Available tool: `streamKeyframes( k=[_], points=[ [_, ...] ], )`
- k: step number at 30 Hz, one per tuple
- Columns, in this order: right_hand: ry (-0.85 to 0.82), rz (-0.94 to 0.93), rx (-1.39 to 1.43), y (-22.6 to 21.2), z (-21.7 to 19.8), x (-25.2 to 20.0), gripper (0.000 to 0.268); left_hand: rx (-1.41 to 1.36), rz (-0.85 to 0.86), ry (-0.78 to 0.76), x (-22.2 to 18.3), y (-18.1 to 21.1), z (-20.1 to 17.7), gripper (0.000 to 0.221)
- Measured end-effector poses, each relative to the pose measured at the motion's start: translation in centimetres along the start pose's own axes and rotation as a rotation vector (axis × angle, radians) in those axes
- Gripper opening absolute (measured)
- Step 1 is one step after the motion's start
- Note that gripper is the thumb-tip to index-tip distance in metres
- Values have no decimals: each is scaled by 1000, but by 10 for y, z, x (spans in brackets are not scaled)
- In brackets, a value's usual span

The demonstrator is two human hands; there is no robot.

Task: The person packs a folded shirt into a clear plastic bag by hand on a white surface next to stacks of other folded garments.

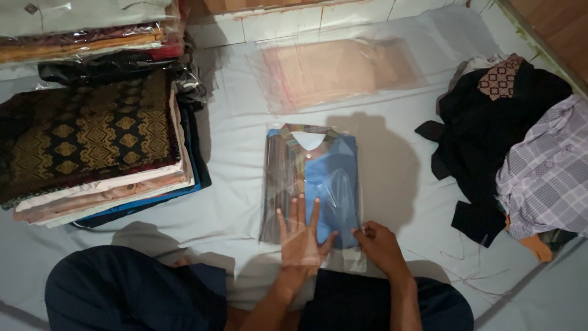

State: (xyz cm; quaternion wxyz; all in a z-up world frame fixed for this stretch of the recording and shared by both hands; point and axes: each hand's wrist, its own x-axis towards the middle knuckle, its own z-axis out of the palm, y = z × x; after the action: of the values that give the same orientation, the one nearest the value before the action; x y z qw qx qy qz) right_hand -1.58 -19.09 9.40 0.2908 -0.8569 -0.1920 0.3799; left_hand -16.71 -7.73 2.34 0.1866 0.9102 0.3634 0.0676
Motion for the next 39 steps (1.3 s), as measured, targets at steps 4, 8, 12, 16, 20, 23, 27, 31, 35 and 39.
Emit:
streamKeyframes(
  k=[4,8,12,16,20,23,27,31,35,39],
  points=[
    [-21,5,57,-11,-4,-9,33,449,135,410,0,-2,36,96],
    [-20,-1,62,-12,-4,-9,31,126,303,348,-6,8,24,74],
    [-23,73,-16,-27,-8,-17,46,-46,332,220,1,15,25,68],
    [-24,44,140,-29,-9,-23,42,22,355,197,2,18,19,67],
    [-11,45,196,-23,-8,-18,37,-237,452,154,2,14,31,57],
    [-20,40,149,-23,-7,-15,39,-79,493,221,-3,20,23,59],
    [-33,76,92,-22,-6,-10,38,-13,517,100,-7,30,27,60],
    [-26,39,39,-17,-4,-8,39,208,528,28,-11,33,30,65],
    [4,-37,24,1,0,3,39,364,333,331,-28,21,43,98],
    [-5,-36,30,12,3,14,36,400,106,427,-24,18,31,90]
  ],
)
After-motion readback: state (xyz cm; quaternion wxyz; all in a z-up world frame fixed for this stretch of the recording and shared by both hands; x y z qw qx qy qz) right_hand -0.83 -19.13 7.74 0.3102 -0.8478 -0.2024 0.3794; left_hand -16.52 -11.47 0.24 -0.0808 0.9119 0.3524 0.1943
